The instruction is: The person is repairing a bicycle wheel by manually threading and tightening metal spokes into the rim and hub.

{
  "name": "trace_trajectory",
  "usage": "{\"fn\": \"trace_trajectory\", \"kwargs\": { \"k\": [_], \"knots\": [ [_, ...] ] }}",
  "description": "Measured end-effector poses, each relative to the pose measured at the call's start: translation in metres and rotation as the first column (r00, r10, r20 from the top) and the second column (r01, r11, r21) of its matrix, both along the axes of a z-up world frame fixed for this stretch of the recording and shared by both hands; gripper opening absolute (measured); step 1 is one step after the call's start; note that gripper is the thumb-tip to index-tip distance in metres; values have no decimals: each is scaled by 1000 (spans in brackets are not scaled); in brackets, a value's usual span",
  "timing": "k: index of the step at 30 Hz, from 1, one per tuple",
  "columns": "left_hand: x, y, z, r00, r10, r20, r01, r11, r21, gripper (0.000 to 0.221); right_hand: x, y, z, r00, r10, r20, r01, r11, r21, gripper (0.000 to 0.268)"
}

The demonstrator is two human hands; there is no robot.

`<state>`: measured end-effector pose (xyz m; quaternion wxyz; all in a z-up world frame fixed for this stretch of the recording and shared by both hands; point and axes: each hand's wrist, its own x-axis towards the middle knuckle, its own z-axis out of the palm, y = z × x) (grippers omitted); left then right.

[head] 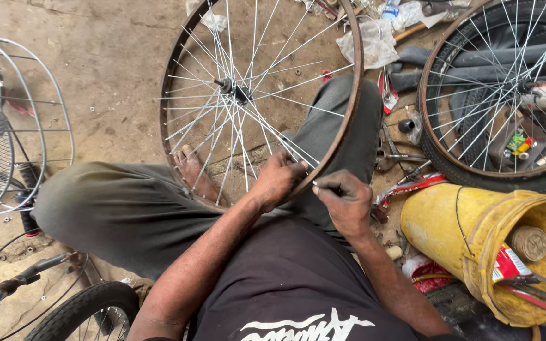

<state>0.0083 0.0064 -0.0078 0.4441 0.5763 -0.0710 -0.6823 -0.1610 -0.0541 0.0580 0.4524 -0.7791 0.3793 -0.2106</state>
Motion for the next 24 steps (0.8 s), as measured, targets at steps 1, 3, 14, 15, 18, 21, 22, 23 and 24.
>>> {"fn": "trace_trajectory", "kwargs": {
  "k": [1, 3, 14, 15, 18, 21, 22, 23, 24],
  "knots": [
    [-1, 0, 2, 1000, 21, -16, -22, 999, -38, 39, 2, -1, 0, 1000, -20, -4, 20, 1000, -17, 9],
    [-2, 0, 5, 995, 68, -74, -73, 995, -68, 40, 7, 0, 2, 999, -31, -34, 28, 996, -83, 10],
    [0, 10, -15, 944, 148, -295, -196, 971, -140, 39, 5, 24, -18, 988, 135, 81, -116, 971, -207, 14],
    [2, 9, -13, 955, 133, -265, -169, 979, -118, 38, 4, 24, -21, 991, 109, 77, -90, 971, -222, 14],
    [5, 9, -6, 977, 101, -189, -118, 990, -79, 36, 5, 21, -25, 992, 113, 61, -87, 939, -334, 15],
    [5, 7, -3, 980, 102, -171, -119, 988, -95, 35, 8, 19, -21, 978, 197, 64, -152, 894, -422, 17],
    [5, 7, -4, 977, 98, -187, -117, 989, -94, 35, 10, 21, -21, 981, 166, 100, -122, 930, -346, 17],
    [6, 6, -3, 974, 94, -204, -115, 989, -93, 35, 11, 22, -20, 983, 132, 132, -93, 959, -267, 17],
    [6, 6, -3, 976, 86, -199, -109, 988, -107, 36, 11, 23, -19, 986, 114, 124, -80, 966, -245, 17]
  ]
}}
